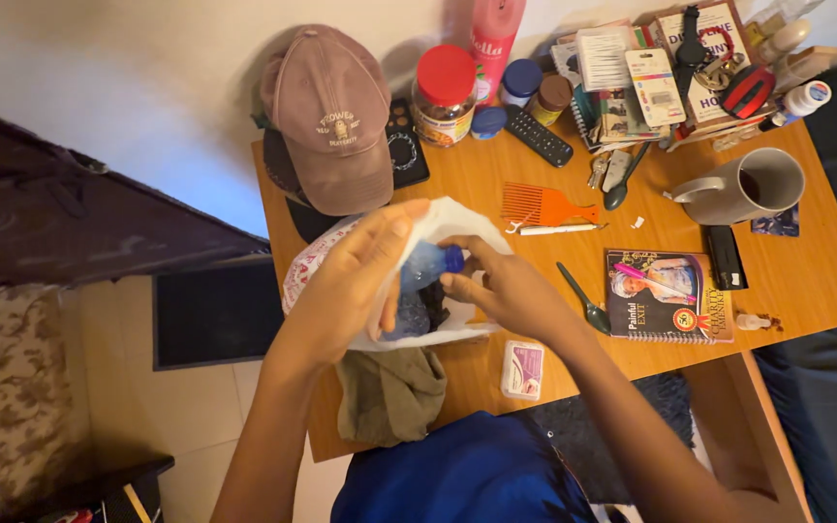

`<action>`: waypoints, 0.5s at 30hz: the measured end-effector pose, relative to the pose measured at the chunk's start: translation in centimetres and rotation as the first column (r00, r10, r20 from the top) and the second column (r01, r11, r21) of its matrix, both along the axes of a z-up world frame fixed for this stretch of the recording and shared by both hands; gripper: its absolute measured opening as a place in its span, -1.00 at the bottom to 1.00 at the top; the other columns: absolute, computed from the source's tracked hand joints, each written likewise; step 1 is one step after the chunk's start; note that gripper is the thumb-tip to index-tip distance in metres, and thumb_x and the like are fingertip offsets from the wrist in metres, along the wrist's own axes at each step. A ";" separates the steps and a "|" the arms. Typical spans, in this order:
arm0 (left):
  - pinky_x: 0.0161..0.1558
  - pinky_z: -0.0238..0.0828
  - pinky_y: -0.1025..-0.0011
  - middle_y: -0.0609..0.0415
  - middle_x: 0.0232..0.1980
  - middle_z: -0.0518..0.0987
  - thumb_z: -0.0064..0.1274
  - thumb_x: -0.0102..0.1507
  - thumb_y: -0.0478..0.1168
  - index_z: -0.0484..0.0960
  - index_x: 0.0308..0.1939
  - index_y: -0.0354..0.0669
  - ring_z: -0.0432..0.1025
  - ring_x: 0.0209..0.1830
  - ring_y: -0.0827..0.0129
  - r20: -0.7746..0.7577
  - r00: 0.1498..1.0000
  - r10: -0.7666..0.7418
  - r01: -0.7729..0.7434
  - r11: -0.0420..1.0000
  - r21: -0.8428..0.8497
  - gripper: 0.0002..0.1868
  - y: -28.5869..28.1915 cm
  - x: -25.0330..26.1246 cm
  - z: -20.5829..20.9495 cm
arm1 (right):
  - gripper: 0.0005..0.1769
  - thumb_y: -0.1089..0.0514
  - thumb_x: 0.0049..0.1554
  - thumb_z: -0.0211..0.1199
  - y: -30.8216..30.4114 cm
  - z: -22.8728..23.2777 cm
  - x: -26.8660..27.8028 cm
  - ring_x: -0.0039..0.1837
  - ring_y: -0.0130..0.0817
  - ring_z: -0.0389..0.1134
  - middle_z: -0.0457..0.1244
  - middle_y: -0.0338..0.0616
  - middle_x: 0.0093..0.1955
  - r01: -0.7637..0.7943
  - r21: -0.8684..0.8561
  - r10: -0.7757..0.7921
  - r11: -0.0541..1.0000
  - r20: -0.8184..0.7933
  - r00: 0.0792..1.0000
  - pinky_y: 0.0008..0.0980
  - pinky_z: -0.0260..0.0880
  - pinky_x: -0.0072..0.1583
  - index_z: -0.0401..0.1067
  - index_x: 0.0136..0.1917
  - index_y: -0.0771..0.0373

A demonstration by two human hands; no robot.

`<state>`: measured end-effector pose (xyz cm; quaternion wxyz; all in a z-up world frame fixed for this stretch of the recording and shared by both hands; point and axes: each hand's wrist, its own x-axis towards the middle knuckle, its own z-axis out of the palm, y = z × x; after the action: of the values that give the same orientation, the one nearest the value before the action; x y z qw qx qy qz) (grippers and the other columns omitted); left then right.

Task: The person wipes a desk with a cloth, places a water bottle and other small items into a plastic bag, and then rearranges various objects including books, a comb, and a remote on the desk surface.

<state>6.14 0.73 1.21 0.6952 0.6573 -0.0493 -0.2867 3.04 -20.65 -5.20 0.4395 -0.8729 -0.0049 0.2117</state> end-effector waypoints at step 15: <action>-0.59 0.22 0.59 0.02 -0.51 0.55 -0.26 0.41 0.12 0.38 0.47 -0.15 0.35 -0.65 0.53 -0.039 0.999 -0.025 0.025 1.000 -0.015 -0.37 -0.3 -1.1 -0.9 | -0.59 -0.17 0.11 0.25 -2.8 -1.4 -4.4 0.04 -0.13 0.42 0.44 -0.14 -0.05 -0.382 0.061 0.376 0.922 0.094 0.922 -0.18 0.37 0.12 0.60 0.06 0.13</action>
<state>5.09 0.46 0.32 0.6971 0.6458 -0.0459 -0.3080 -1.40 -23.47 -6.63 0.4236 -0.8455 -0.1996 0.2569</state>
